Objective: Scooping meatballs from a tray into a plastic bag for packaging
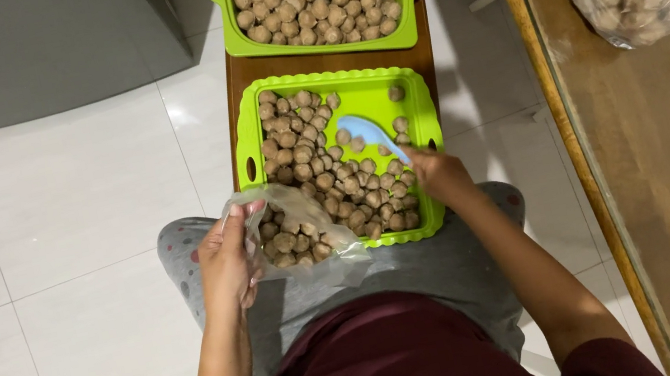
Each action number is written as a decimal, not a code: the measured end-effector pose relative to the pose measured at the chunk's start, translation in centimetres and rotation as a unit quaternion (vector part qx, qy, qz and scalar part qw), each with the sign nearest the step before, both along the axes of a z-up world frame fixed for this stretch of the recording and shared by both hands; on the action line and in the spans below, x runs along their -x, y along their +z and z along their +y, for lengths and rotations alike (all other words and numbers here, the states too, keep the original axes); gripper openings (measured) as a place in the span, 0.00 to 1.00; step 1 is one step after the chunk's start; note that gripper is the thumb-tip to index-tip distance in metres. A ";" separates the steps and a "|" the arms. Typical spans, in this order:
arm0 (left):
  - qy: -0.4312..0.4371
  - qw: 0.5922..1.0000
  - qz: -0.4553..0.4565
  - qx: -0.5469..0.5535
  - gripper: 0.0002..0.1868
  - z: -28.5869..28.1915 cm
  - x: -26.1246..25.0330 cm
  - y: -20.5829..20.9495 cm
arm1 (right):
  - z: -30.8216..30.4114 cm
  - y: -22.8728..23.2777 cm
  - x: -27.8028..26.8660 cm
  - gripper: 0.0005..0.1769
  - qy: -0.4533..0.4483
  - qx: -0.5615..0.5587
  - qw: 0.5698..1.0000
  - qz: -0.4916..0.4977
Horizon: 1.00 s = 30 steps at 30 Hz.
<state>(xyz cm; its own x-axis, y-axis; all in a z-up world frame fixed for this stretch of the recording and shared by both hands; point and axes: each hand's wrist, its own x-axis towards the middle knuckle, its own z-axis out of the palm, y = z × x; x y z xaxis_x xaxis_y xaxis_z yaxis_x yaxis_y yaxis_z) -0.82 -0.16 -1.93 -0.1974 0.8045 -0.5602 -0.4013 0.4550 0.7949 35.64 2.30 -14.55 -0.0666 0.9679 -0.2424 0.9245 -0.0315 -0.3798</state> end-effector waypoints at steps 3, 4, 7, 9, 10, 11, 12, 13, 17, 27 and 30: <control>-0.004 1.000 -0.001 0.006 0.18 0.2 -0.2 -0.1 | -1.6 -0.8 0.2 0.26 -0.057 0.062 0.989 0.125; -0.005 1.000 -0.001 0.009 0.18 0.3 -0.3 0.0 | -1.9 -2.1 0.0 0.25 -0.090 0.081 0.975 0.187; -0.011 1.000 0.004 0.008 0.18 0.4 -0.3 0.1 | -1.3 -6.6 -0.9 0.25 -0.089 0.095 0.972 0.196; -0.010 1.000 0.009 0.009 0.18 0.3 -0.4 0.2 | -0.6 -7.8 -0.9 0.25 -0.145 0.122 0.939 0.286; -0.008 1.000 0.011 0.011 0.19 0.3 -0.4 0.3 | -0.1 -8.4 -0.9 0.25 -0.199 0.147 0.895 0.370; -0.007 1.000 0.013 0.011 0.19 0.3 -0.4 0.1 | 0.0 -8.2 -0.7 0.25 -0.198 0.148 0.895 0.372; -0.002 1.000 0.008 0.008 0.18 0.2 -0.3 -0.1 | 0.0 -7.9 -0.6 0.25 -0.215 0.148 0.879 0.400; 0.003 1.000 0.004 0.005 0.18 0.1 -0.2 -0.4 | 0.0 -7.6 -0.5 0.25 -0.232 0.149 0.861 0.427; 0.004 1.000 0.006 0.006 0.17 0.1 -0.3 0.1 | -0.5 -5.8 -0.6 0.27 -0.253 0.158 0.839 0.454; -0.013 1.000 0.015 0.008 0.19 1.1 -0.7 1.0 | -5.2 12.5 3.4 0.25 -0.147 0.125 0.886 0.421; -0.014 1.000 0.015 0.006 0.19 1.4 -0.8 0.4 | -7.1 16.3 6.2 0.25 -0.090 0.105 0.903 0.406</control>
<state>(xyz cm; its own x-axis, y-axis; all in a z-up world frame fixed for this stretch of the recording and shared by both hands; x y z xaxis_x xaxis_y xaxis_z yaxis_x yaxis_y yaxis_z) 0.02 1.23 -1.51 -0.1924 0.8026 -0.5646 -0.3651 0.4755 0.8004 29.44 -4.79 1.74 -0.1524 0.9188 -0.3642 0.3159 -0.3039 -0.8988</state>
